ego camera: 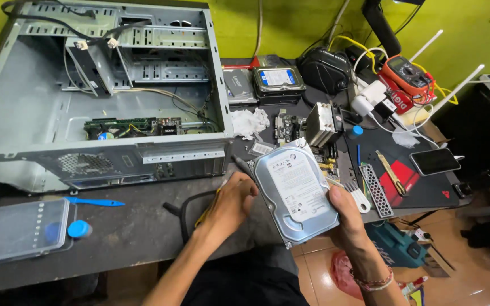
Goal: Cleaning a hard drive with a brush and inspecting the PCB after removing it from a computer case
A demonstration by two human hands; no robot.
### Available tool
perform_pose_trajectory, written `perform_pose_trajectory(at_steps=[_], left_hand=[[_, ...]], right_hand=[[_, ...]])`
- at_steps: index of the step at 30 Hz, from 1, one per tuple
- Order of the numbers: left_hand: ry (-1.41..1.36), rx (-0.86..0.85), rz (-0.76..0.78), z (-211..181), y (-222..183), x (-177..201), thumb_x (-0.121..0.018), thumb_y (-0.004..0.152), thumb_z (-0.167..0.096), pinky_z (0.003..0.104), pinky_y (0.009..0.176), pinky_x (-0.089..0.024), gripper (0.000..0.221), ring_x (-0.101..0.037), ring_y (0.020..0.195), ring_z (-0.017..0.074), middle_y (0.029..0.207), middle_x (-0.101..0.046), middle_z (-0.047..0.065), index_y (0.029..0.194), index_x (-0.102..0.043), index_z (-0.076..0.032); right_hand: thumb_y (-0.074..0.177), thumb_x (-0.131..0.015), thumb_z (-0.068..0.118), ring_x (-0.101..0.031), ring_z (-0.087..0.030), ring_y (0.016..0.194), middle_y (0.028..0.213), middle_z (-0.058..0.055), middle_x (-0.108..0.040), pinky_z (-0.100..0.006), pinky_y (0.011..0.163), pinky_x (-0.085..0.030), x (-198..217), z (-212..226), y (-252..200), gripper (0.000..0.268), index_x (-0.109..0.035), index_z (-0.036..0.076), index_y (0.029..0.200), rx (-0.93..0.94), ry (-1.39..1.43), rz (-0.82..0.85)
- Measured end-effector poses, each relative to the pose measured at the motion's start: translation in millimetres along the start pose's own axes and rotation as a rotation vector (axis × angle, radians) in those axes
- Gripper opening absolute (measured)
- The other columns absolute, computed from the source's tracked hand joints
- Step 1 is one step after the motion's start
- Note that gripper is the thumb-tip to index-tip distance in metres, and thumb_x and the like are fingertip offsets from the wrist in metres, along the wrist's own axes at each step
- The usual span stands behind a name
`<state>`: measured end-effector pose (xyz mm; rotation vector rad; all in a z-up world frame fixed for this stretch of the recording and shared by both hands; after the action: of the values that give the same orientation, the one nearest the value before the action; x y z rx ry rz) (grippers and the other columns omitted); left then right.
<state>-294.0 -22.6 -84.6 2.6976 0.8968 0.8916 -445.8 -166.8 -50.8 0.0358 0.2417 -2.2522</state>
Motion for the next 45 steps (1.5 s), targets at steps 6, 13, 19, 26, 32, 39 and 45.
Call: perform_pose_trajectory(at_steps=[6,13,19,26,32,39,45], left_hand=[[0.061,-0.084,-0.144,-6,-9,-15,-0.043,0.067,0.010,0.035,0.072,-0.042,0.036,-0.053,0.084,0.0320,0.093,-0.055,0.019,0.101,-0.052,0.002],[-0.999,0.675,0.080,-19,-33,8,-0.041,0.081,-0.037,0.026,0.074,-0.042,0.045,-0.056,0.087,0.0158,0.099,-0.062,0.011,0.103,-0.059,-0.001],[-1.599,1.088,0.684,-15,-90,-24,-0.025,0.060,-0.081,0.045,0.082,-0.044,0.103,-0.051,0.103,0.0351,0.121,-0.049,0.022,0.127,-0.044,-0.004],[-2.282,0.902,0.915,-11,-104,-5,-0.053,0.057,-0.038,0.055,0.067,-0.047,0.099,-0.050,0.081,0.0535,0.132,-0.018,0.037,0.137,-0.012,0.004],[-1.950,0.493,0.345,2,-87,44,-0.057,0.058,-0.029,0.050,0.072,-0.046,0.086,-0.051,0.086,0.0442,0.135,-0.025,0.028,0.131,-0.024,0.004],[-1.773,0.468,0.017,20,-86,56,-0.053,0.057,-0.061,0.052,0.082,-0.041,0.092,-0.052,0.093,0.0431,0.098,-0.050,0.031,0.124,-0.035,-0.001],[-1.880,0.476,-0.087,18,-90,54,-0.038,0.060,-0.081,0.050,0.079,-0.042,0.104,-0.051,0.090,0.0402,0.100,-0.050,0.027,0.125,-0.035,-0.001]], right_hand=[[0.084,-0.036,0.043,-0.062,-0.026,0.072,0.085,-0.021,-0.065,-0.030,0.057,-0.046,0,-9,-7,0.061,-0.056,-0.011,0.102,0.030,0.185,0.269],[0.080,-0.033,0.051,-0.061,-0.021,0.062,0.075,-0.016,-0.065,-0.026,0.048,-0.042,-7,-31,6,0.071,-0.058,-0.011,0.103,-0.199,0.104,0.499],[0.078,-0.042,0.046,-0.059,-0.016,0.062,0.075,-0.013,-0.064,-0.026,0.051,-0.045,-50,-55,2,0.059,-0.062,-0.008,0.086,-0.460,0.018,0.882],[0.081,-0.022,0.054,-0.054,-0.015,0.050,0.059,-0.008,-0.058,-0.024,0.046,-0.042,-86,-36,13,0.066,-0.059,0.000,0.080,-0.344,-0.145,0.808],[0.082,-0.050,0.021,-0.056,-0.021,0.042,0.060,-0.017,-0.061,-0.025,0.045,-0.044,-83,-47,26,0.019,-0.049,0.002,0.078,-0.177,-0.071,0.517],[0.078,-0.054,0.014,-0.063,-0.022,0.048,0.059,-0.013,-0.064,-0.030,0.050,-0.049,-116,-33,21,0.024,-0.059,0.009,0.100,0.100,-0.653,0.559],[0.076,-0.052,0.029,-0.062,-0.034,0.073,0.079,-0.008,-0.065,-0.044,0.066,-0.050,-145,-58,29,0.018,-0.057,0.022,0.092,0.286,-1.285,0.584]])
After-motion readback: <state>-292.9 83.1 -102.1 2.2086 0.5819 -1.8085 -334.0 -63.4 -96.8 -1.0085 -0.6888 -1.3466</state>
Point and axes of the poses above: each hand's wrist, its own y-axis towards the middle knuckle, its own x-axis out of the back of the hand, z = x × y, the point moved 3 cm from there along y, towards the middle knuckle
